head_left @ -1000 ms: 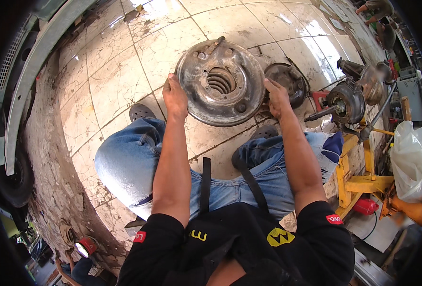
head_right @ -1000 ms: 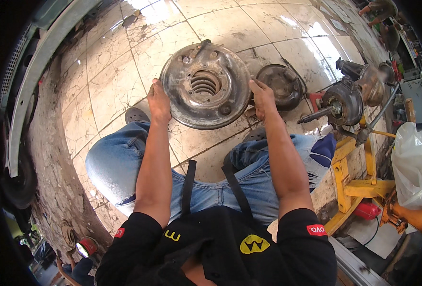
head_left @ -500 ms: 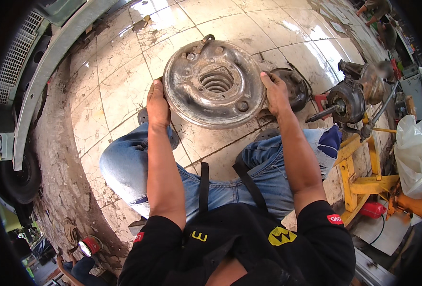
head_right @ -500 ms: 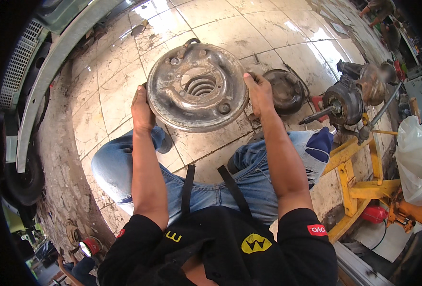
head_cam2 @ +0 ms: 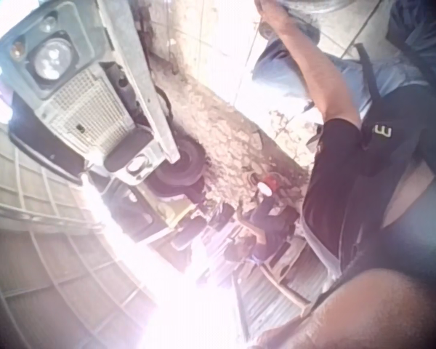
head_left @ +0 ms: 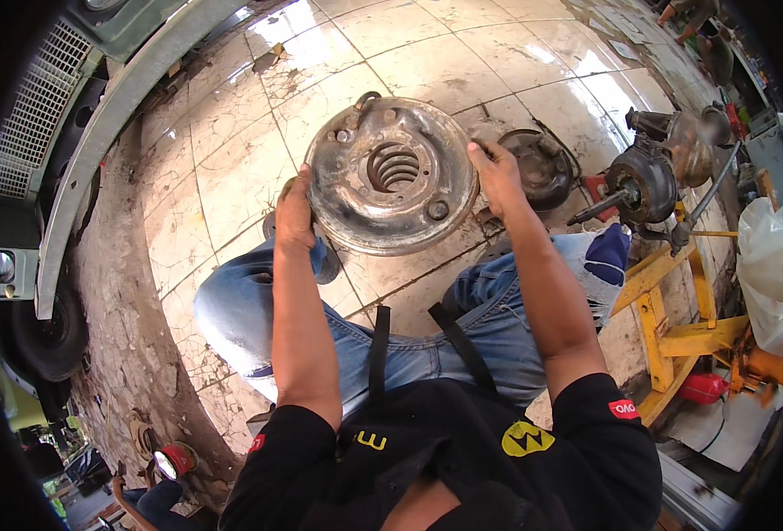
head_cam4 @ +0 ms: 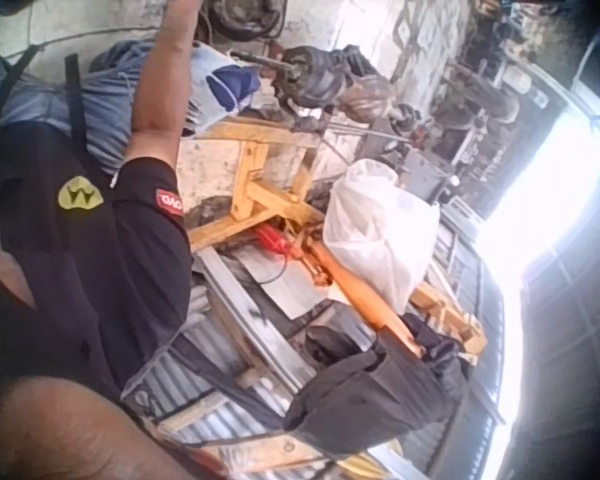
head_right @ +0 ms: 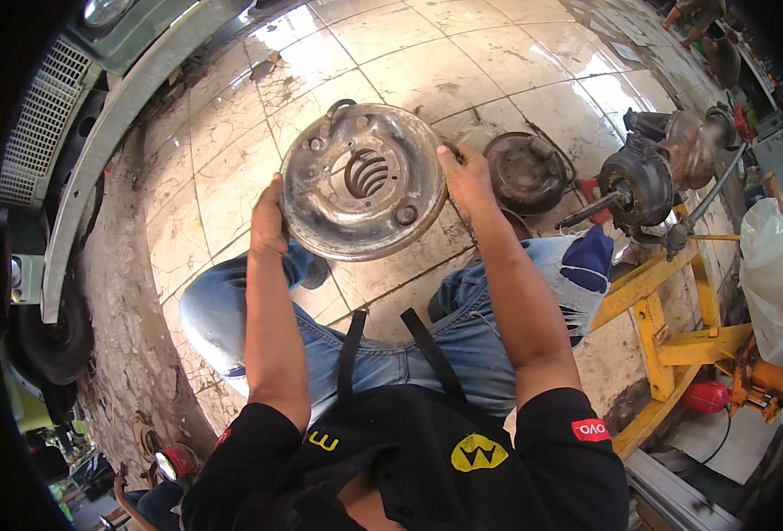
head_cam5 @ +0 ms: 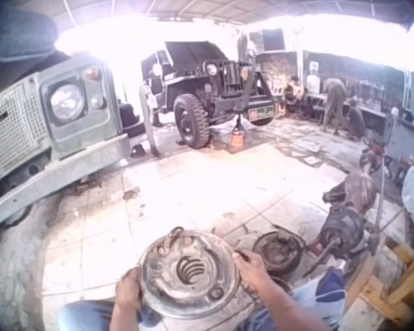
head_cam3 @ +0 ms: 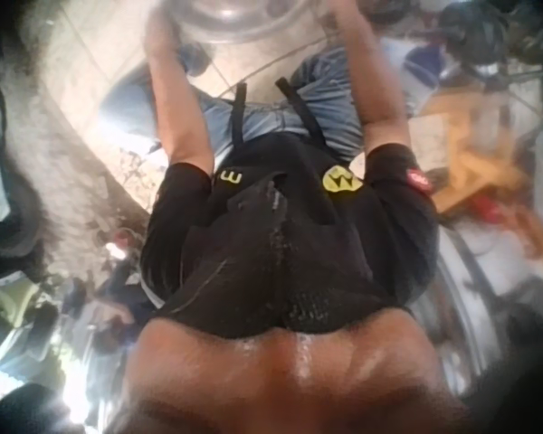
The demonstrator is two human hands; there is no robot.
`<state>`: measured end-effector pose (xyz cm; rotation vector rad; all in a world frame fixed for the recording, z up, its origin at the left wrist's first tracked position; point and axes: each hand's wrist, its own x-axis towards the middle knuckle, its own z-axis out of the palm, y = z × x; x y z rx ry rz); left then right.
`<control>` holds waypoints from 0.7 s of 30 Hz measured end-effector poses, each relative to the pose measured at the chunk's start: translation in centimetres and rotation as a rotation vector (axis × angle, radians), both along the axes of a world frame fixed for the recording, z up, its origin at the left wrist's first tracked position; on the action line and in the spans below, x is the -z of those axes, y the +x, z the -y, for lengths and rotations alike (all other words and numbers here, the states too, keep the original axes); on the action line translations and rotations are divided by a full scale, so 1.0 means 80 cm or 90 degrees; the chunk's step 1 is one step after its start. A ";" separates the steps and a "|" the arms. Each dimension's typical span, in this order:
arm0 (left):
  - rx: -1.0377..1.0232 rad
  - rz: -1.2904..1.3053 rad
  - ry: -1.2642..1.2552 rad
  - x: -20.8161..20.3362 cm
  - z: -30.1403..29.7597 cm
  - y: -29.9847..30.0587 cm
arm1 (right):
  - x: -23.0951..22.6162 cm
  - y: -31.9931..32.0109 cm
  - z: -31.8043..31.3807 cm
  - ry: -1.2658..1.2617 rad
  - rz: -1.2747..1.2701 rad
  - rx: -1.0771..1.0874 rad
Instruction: The person sits on the floor and scrubs a brake drum with a wire brush, rotating it to clean the inner and outer surfaces. The person continues scrubbing the same drum repeatedly throughout the clip.
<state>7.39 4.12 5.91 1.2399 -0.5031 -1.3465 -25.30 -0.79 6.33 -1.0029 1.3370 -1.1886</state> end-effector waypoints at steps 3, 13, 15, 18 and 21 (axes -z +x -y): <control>-0.046 0.040 0.025 0.005 -0.006 -0.019 | 0.023 0.000 0.001 0.033 -0.016 0.001; -0.021 0.016 0.029 0.019 0.007 -0.037 | 0.053 -0.003 0.028 0.080 -0.010 0.069; -0.011 -0.013 0.039 0.028 0.011 -0.038 | 0.070 -0.008 0.035 0.090 -0.049 0.081; -0.021 -0.019 0.055 0.042 0.012 -0.037 | 0.076 -0.001 0.035 0.082 -0.054 0.073; -0.034 -0.005 0.070 0.052 0.015 -0.034 | 0.069 0.003 0.036 0.068 -0.004 0.036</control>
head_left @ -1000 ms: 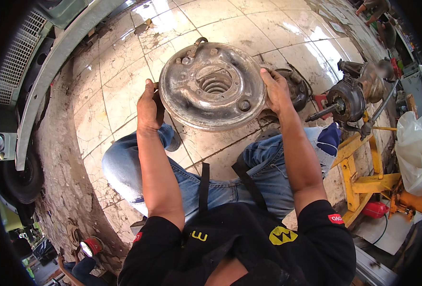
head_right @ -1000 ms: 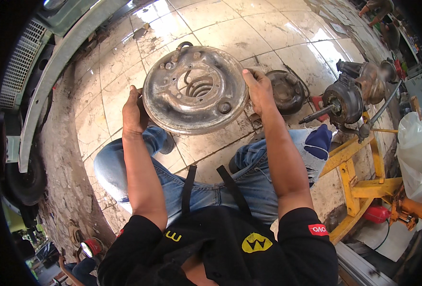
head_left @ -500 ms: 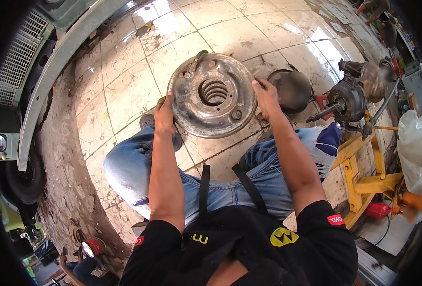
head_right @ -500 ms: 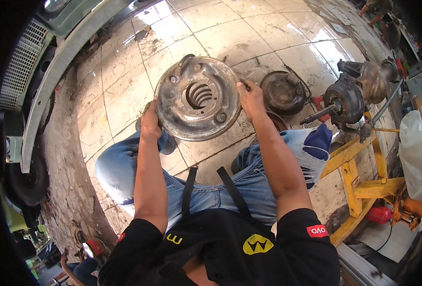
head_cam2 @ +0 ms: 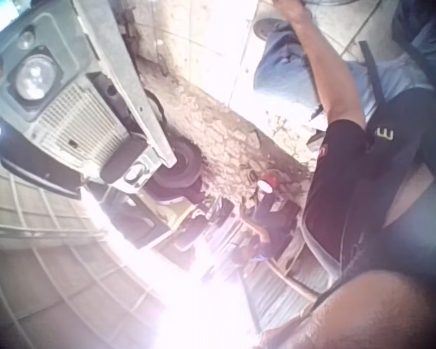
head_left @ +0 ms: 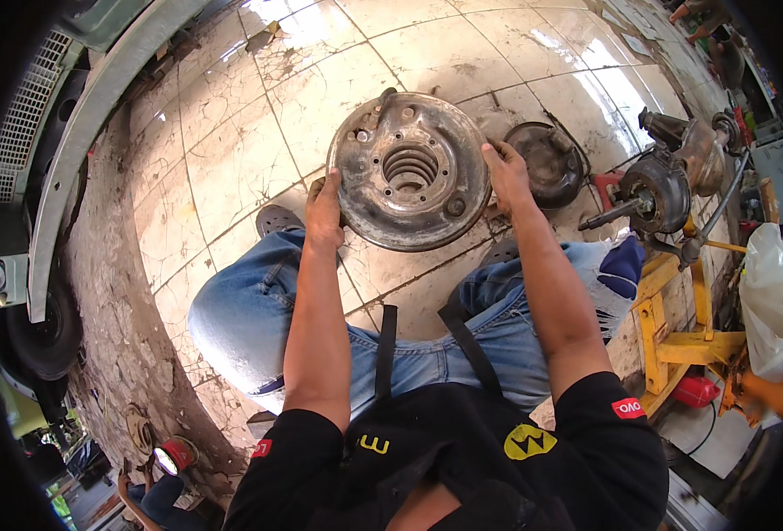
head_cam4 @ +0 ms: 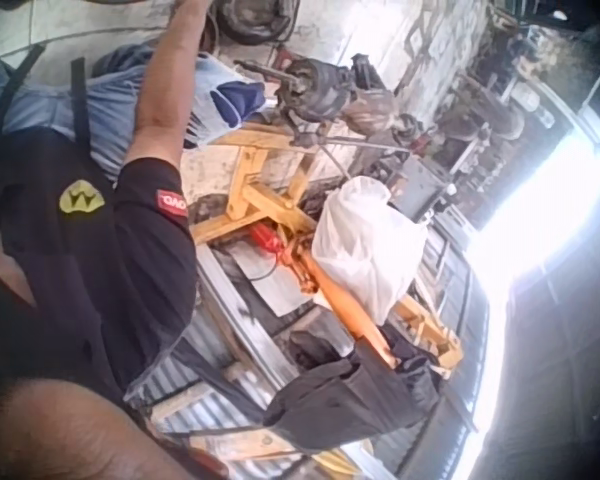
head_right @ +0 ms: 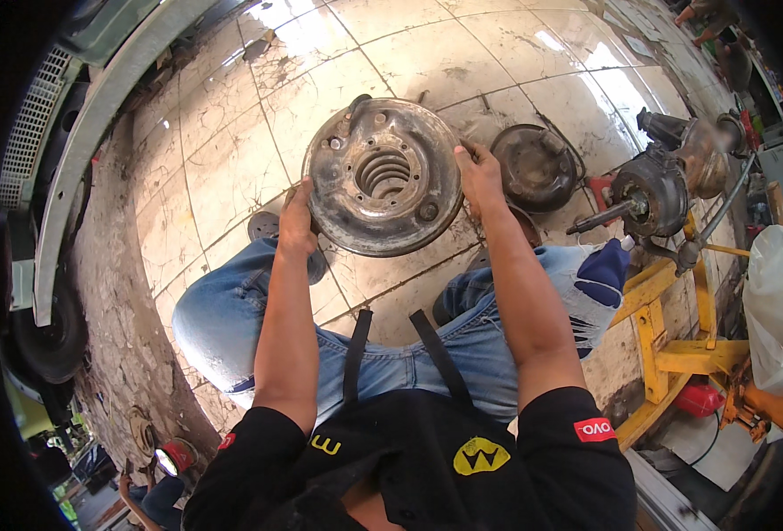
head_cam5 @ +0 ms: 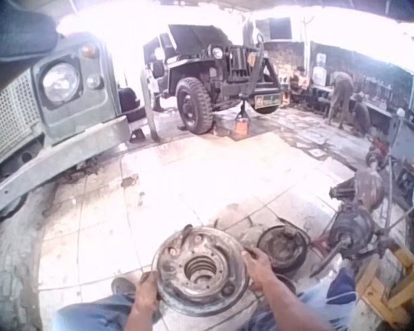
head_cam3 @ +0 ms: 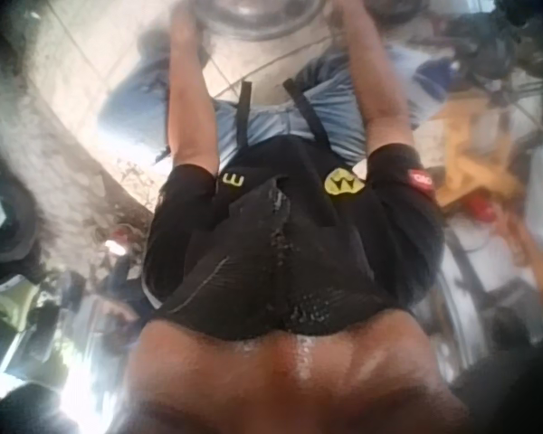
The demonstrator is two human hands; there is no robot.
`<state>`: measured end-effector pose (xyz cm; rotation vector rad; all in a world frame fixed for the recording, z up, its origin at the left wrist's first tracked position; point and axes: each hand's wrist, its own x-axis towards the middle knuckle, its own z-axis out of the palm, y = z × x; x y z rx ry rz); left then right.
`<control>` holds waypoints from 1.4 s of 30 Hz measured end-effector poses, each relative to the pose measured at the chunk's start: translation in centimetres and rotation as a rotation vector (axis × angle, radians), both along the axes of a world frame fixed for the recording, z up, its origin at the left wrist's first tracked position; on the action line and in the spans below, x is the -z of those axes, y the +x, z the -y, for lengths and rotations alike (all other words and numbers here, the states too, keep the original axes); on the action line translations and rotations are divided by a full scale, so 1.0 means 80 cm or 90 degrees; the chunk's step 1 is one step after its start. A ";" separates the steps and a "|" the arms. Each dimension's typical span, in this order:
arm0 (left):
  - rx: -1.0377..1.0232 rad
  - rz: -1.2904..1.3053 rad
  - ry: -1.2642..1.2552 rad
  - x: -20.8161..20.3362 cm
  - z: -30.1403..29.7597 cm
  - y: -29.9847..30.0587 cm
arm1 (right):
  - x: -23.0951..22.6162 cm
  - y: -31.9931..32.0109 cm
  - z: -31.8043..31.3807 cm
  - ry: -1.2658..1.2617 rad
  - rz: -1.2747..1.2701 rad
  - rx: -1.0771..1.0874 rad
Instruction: The person sits on the floor and scrubs a brake drum with a wire brush, rotating it to clean the inner and outer surfaces. The person continues scrubbing the same drum repeatedly throughout the clip.
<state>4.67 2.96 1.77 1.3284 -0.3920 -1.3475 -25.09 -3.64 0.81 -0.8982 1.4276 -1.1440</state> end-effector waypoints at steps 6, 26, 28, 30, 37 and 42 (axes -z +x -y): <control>-0.074 -0.087 0.003 0.005 0.013 -0.011 | -0.007 0.003 0.010 0.082 0.027 0.074; -0.073 -0.090 0.015 0.026 0.028 -0.016 | -0.025 0.074 -0.031 -0.419 -0.628 -0.332; -0.044 -0.043 0.028 0.024 0.026 -0.013 | -0.034 0.076 -0.035 -0.417 -0.680 -0.350; -0.010 -0.034 0.028 0.012 0.023 -0.014 | -0.035 0.072 -0.034 -0.384 -0.739 -0.370; -0.048 0.023 0.075 -0.003 0.017 -0.018 | -0.016 0.091 -0.022 -0.367 -0.767 -0.312; -0.038 0.057 0.051 0.005 0.016 -0.014 | -0.017 0.097 0.000 -0.388 -0.754 -0.302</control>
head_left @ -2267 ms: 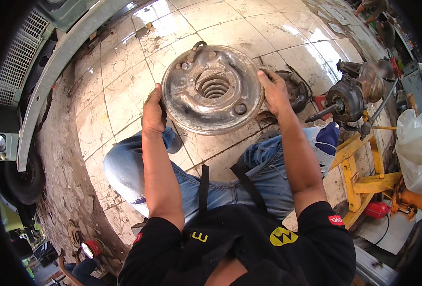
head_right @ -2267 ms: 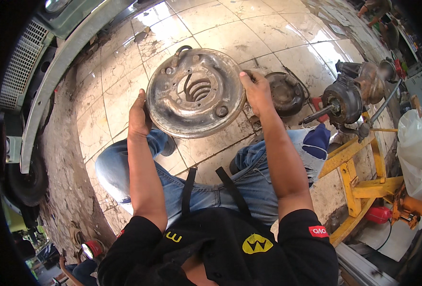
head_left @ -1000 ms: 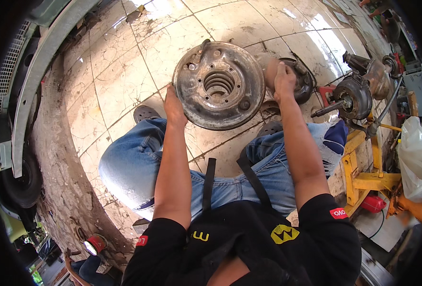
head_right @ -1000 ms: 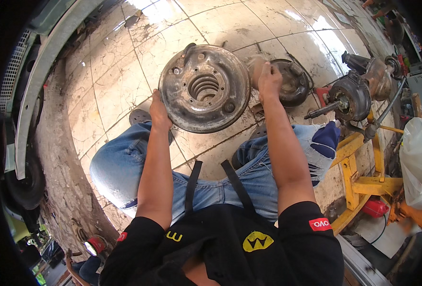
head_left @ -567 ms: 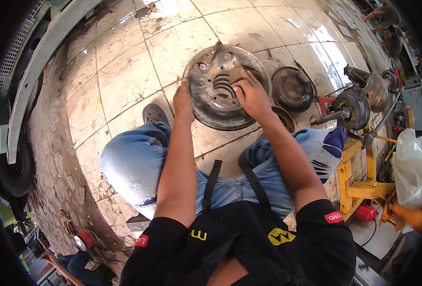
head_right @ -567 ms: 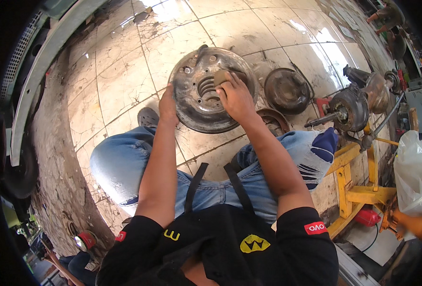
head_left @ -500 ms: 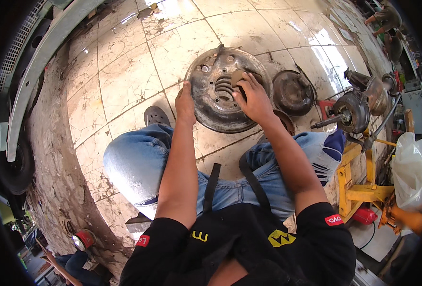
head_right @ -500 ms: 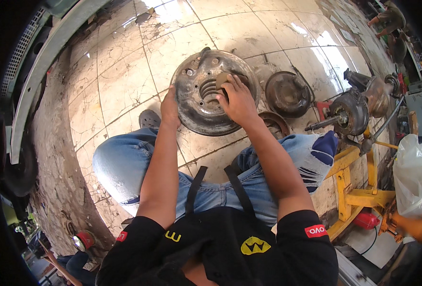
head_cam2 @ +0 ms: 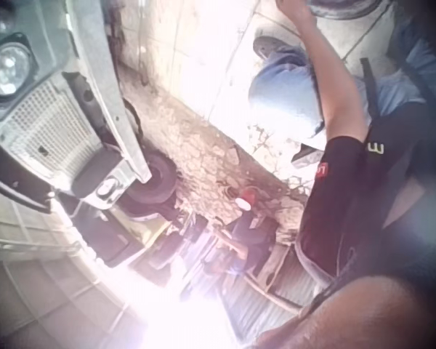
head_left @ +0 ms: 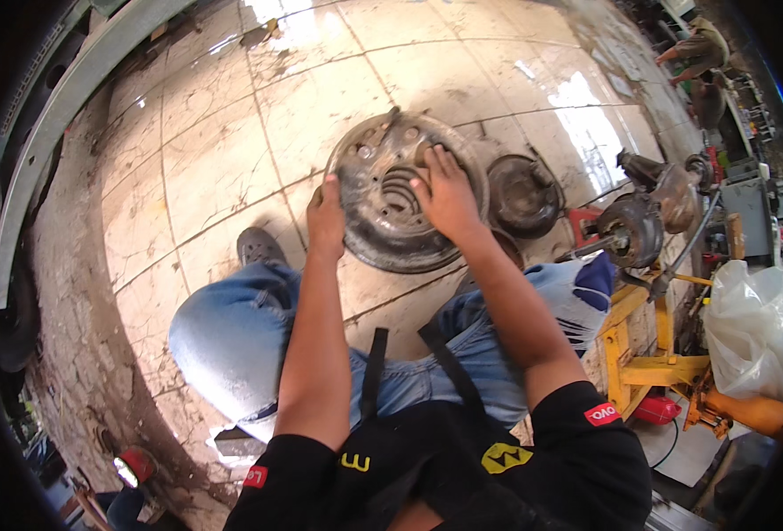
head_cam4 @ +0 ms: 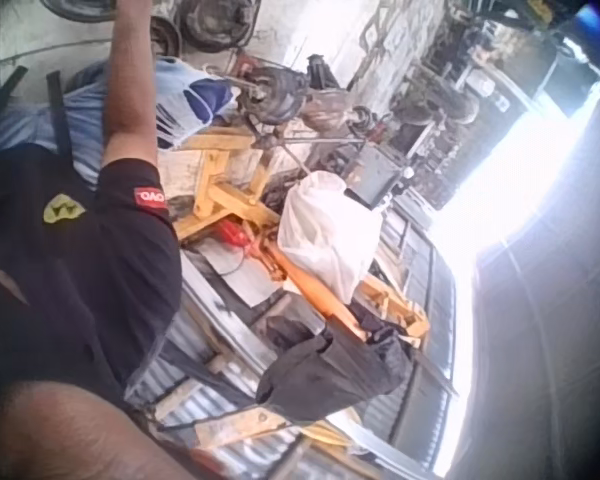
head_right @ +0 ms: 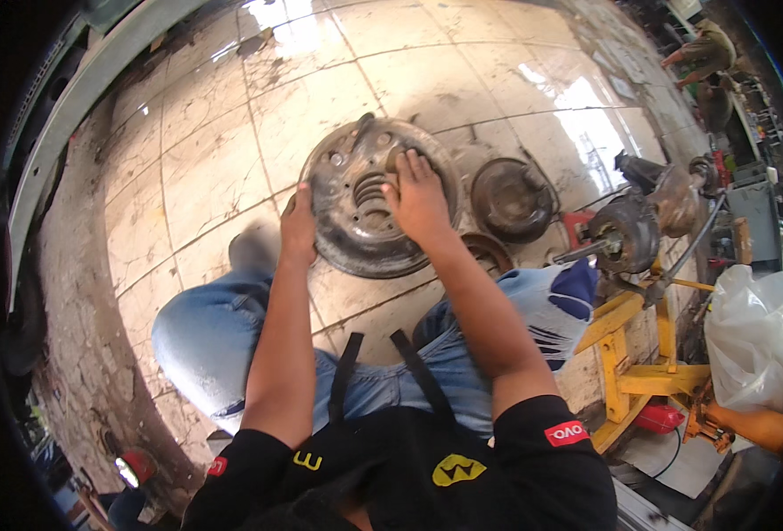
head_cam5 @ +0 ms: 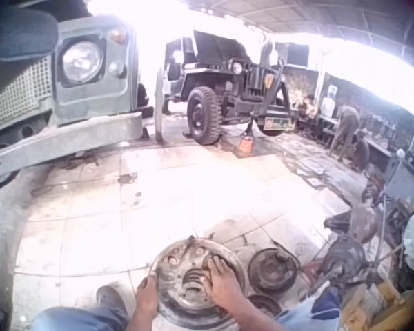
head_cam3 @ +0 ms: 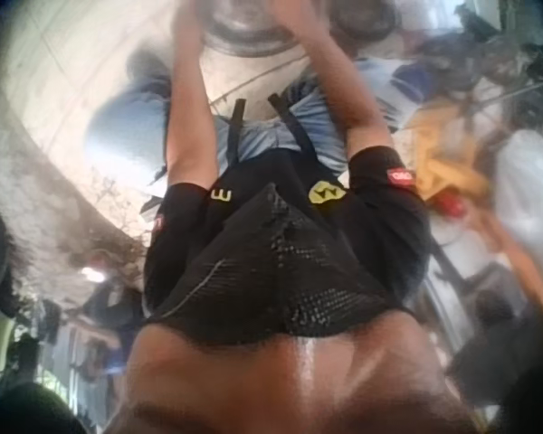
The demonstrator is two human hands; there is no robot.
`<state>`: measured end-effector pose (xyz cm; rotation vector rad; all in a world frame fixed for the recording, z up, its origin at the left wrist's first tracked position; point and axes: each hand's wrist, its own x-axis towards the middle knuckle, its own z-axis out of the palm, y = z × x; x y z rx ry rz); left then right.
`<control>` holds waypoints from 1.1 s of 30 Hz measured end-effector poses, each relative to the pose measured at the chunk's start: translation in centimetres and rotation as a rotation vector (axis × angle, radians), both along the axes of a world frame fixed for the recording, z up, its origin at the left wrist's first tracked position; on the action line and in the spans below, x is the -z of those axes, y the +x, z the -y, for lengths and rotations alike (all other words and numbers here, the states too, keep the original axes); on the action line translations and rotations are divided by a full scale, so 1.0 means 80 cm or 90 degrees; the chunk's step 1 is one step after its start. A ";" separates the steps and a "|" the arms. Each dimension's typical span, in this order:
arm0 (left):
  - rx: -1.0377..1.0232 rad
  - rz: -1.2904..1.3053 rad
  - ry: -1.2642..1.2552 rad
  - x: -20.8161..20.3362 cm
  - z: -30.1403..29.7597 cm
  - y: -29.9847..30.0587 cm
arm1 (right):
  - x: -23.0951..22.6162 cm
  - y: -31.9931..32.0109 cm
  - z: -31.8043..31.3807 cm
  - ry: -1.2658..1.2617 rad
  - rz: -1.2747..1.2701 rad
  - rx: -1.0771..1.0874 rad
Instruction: The person sits on the floor and scrubs a brake drum with a wire brush, rotating it to clean the inner and outer surfaces. The person continues scrubbing the same drum repeatedly throughout the clip.
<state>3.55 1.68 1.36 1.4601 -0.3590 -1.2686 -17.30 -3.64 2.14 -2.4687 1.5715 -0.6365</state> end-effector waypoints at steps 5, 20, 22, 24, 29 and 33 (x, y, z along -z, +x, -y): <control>-0.003 -0.047 -0.068 0.000 0.004 -0.005 | -0.003 0.000 0.003 0.016 0.039 -0.015; 0.019 -0.007 -0.079 0.019 0.006 0.001 | -0.009 0.023 0.016 0.030 -0.017 0.012; 0.012 -0.015 -0.072 0.016 0.003 0.002 | -0.010 0.030 0.003 0.001 -0.051 -0.019; 0.020 -0.043 -0.080 0.016 0.005 -0.001 | -0.001 0.017 0.012 -0.004 -0.024 -0.011; 0.013 -0.005 -0.085 0.016 0.006 -0.003 | -0.006 0.024 0.009 0.002 -0.023 0.009; 0.052 0.015 -0.069 0.004 0.011 -0.002 | 0.019 -0.002 0.035 -0.028 0.052 -0.038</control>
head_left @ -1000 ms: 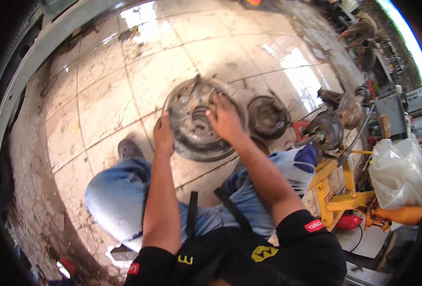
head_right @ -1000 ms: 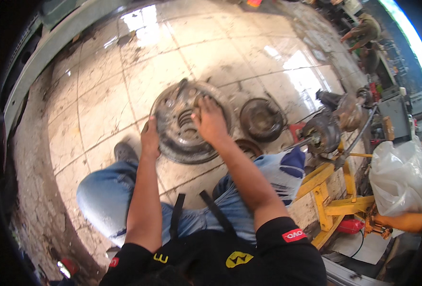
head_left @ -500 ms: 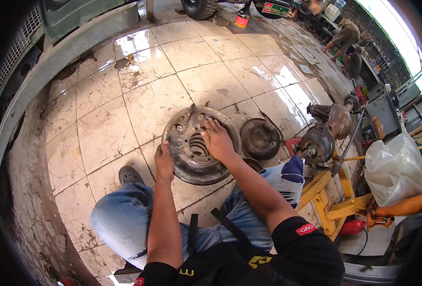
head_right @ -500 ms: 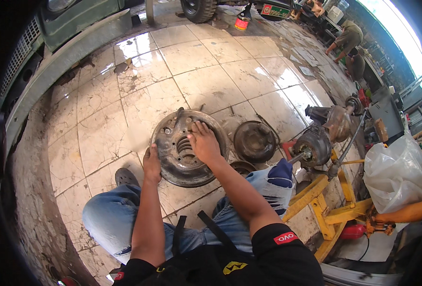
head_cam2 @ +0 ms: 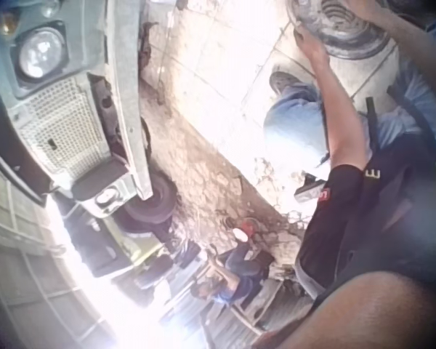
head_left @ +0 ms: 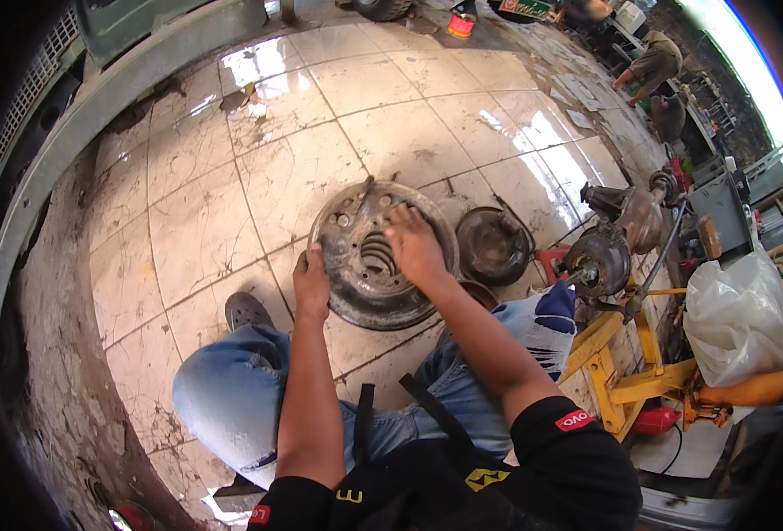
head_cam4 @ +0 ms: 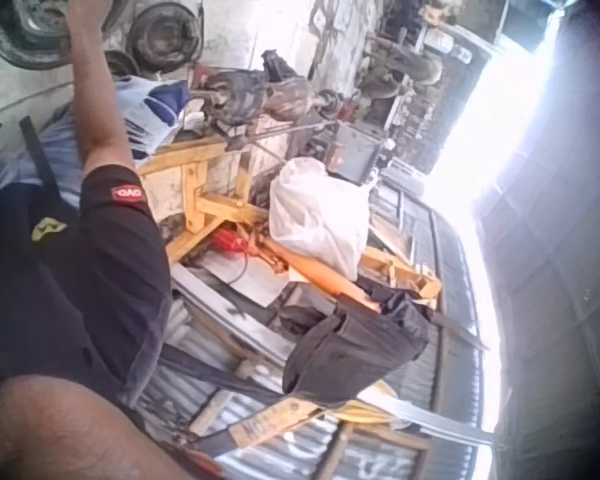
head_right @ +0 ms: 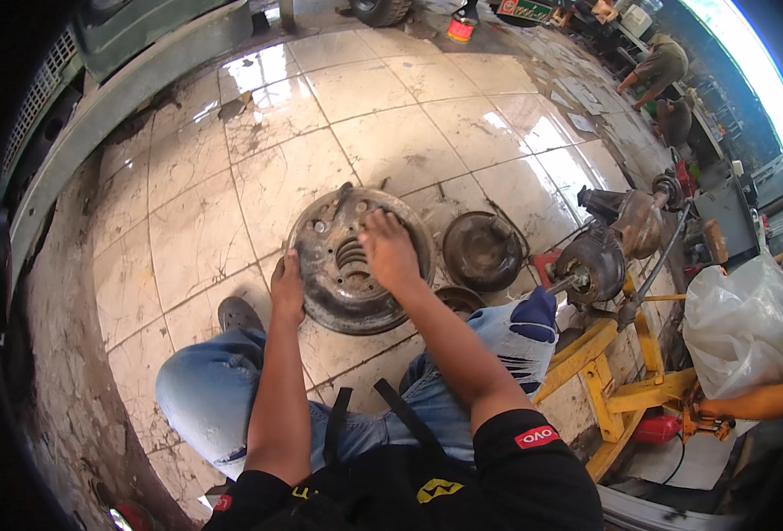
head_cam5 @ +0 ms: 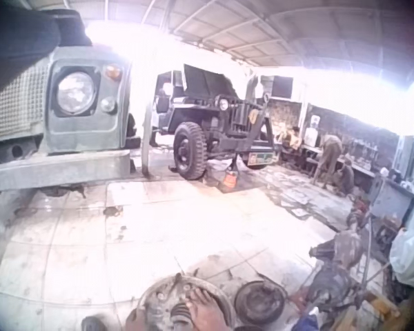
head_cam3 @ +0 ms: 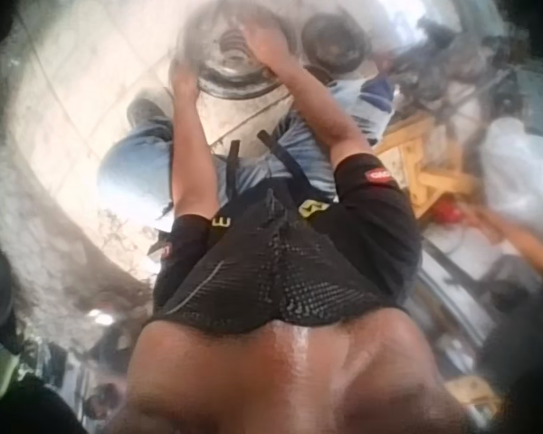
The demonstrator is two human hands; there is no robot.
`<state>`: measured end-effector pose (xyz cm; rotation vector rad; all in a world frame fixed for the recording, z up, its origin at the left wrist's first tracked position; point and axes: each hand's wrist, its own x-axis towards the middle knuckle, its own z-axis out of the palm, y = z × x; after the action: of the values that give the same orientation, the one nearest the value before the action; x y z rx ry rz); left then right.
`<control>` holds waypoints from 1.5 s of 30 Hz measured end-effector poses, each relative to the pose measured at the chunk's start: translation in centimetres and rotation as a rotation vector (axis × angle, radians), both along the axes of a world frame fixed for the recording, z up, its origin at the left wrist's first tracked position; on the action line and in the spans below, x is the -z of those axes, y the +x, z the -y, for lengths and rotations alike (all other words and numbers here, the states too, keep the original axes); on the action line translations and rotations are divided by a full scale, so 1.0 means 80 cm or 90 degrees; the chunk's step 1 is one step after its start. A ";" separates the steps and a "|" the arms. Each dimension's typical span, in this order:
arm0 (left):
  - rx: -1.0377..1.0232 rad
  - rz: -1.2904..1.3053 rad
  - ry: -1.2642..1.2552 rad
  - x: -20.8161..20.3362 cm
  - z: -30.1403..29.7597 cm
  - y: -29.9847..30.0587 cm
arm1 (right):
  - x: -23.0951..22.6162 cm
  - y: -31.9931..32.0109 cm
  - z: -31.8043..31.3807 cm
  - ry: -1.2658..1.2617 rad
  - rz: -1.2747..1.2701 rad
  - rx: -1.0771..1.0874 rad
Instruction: The person sits on the floor and scrubs a brake drum with a wire brush, rotating it to clean the inner and outer surfaces. The person continues scrubbing the same drum repeatedly throughout the clip.
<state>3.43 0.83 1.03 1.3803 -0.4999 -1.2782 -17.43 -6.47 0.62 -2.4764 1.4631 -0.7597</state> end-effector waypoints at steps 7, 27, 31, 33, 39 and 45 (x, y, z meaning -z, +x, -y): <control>-0.065 0.013 0.006 -0.009 -0.007 -0.003 | -0.025 0.008 -0.021 0.032 0.016 0.012; -0.051 -0.136 0.017 -0.005 -0.002 0.000 | -0.036 0.016 -0.125 0.039 -0.210 -0.235; -0.086 -0.234 0.017 0.000 -0.003 0.004 | -0.027 0.047 -0.119 0.035 -0.187 -0.220; -0.086 -0.349 0.007 0.008 -0.001 0.010 | -0.038 0.037 -0.120 0.057 -0.213 -0.262; -0.068 -0.232 0.005 0.009 0.000 0.006 | -0.037 0.041 -0.111 0.075 -0.229 -0.244; -0.089 -0.033 0.009 0.004 0.002 0.000 | -0.061 0.033 -0.097 0.159 -0.193 -0.315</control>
<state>3.39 0.69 0.70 1.3659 -0.3533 -1.2027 -14.82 1.27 5.48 -2.6581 0.8739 -0.1062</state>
